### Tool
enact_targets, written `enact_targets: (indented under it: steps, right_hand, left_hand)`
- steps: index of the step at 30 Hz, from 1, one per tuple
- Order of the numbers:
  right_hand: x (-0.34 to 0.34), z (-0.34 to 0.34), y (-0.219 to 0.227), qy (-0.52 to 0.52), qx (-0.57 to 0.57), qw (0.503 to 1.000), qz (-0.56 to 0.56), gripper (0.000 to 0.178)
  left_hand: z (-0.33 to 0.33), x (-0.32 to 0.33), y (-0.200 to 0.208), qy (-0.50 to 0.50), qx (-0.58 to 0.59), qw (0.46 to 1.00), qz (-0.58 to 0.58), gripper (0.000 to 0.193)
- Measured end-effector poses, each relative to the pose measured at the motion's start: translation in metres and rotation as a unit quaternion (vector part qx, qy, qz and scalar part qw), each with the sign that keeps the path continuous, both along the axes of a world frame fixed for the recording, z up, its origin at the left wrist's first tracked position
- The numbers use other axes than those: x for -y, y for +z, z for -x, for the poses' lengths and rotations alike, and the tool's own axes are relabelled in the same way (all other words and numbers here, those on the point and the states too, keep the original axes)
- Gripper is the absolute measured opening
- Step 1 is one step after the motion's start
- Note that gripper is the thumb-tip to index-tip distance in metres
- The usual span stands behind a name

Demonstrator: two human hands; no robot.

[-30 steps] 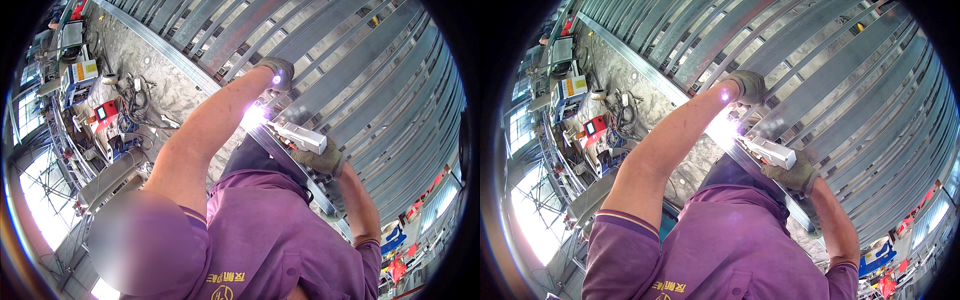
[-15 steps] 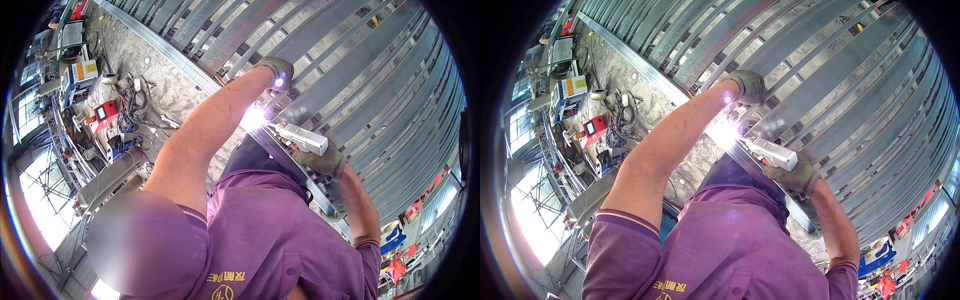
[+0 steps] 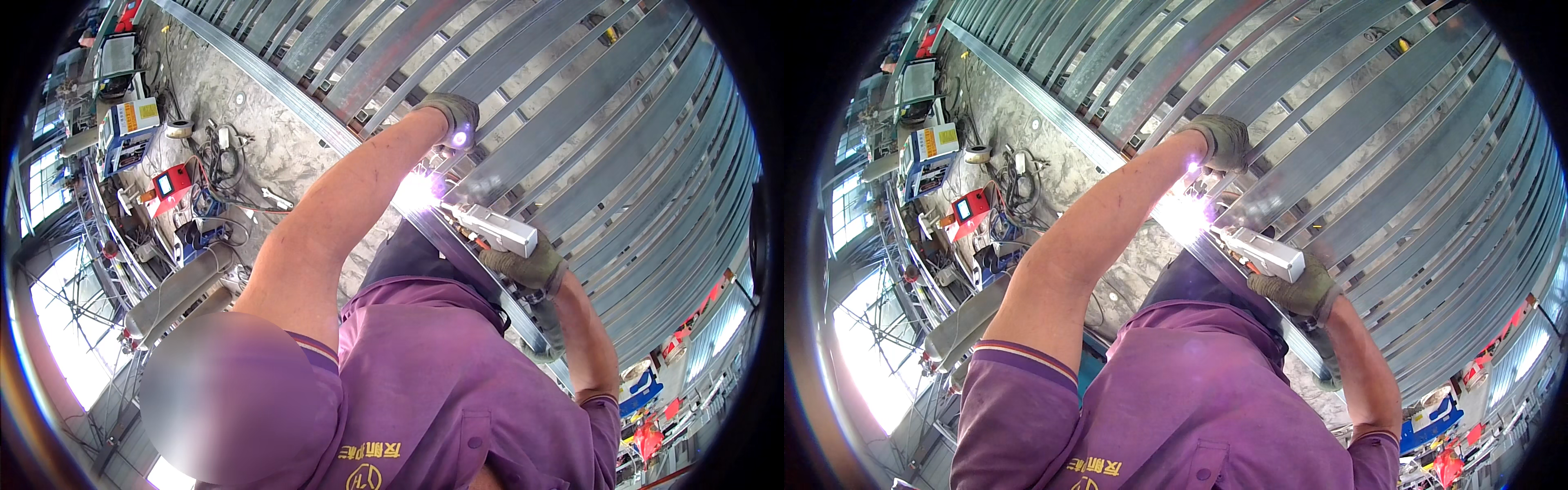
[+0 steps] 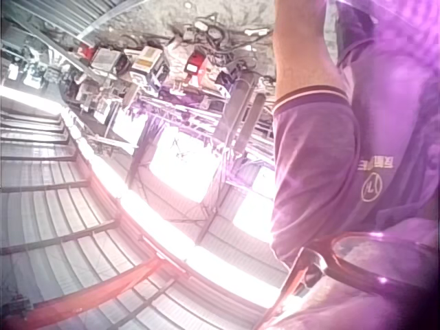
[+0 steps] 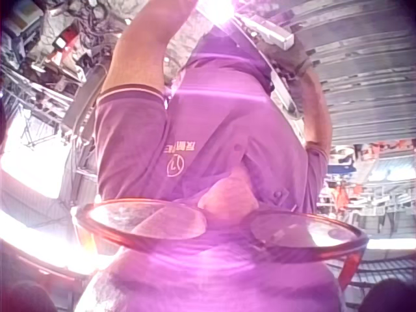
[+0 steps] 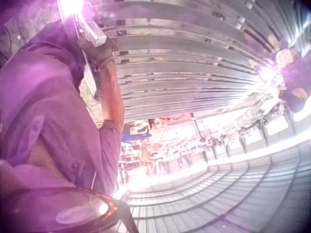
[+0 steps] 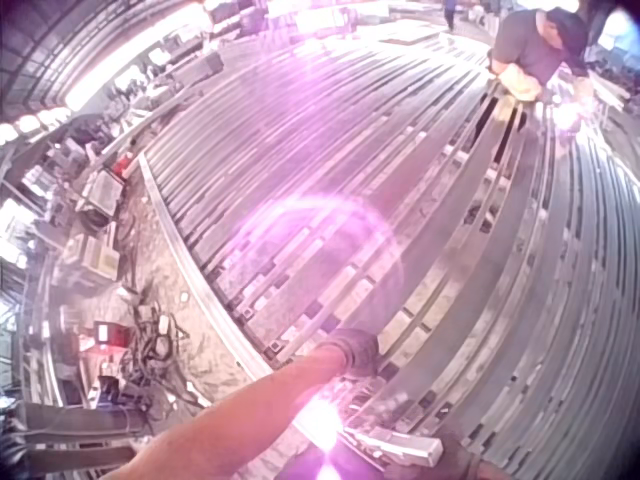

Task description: The person welds metal bars onto a metal frame using a handheld welding tool. They move the tool along the joints to create welds, producing bright sparks and smoke. The person wears gloves and a purple shirt while working in a workshop.

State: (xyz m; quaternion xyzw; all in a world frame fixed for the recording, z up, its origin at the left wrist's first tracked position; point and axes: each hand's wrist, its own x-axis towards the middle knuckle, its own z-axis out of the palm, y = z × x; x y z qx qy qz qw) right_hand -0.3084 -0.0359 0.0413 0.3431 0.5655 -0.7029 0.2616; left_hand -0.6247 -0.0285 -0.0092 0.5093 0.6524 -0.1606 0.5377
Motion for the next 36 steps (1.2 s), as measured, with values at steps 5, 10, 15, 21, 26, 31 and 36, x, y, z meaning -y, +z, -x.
enact_targets:
  steps: [5,10,15,21,26,31,36]
  right_hand:
    - [0.007,-0.002,0.012,-0.012,0.018,0.999,-0.029,0.062]
    - [0.008,-0.02,0.021,-0.047,-0.002,0.997,-0.055,0.06]
    - [0.004,-0.021,0.034,-0.088,0.009,0.994,-0.066,0.063]
    - [0.0,-0.009,0.045,-0.092,0.035,0.994,-0.044,0.064]
    - [0.003,-0.018,0.022,-0.066,-0.034,0.992,-0.1,0.064]
    - [0.004,-0.015,0.021,-0.064,-0.053,0.989,-0.124,0.062]
    - [-0.009,0.015,0.031,-0.082,-0.045,0.995,-0.032,0.058]
  left_hand:
    - [0.0,0.002,-0.001,-0.049,-0.024,0.998,-0.043,0.033]
    - [-0.001,0.009,-0.013,-0.085,-0.072,0.99,-0.084,0.034]
    - [0.011,0.02,0.01,0.04,-0.129,0.977,-0.168,0.041]
    - [0.058,0.016,0.016,0.008,-0.178,0.971,-0.16,0.054]
    - [0.061,0.006,0.018,-0.012,-0.184,0.973,-0.135,0.058]
    - [0.065,-0.001,0.026,-0.004,-0.194,0.977,-0.09,0.058]
    - [0.062,0.0,0.024,0.028,-0.19,0.976,-0.099,0.062]
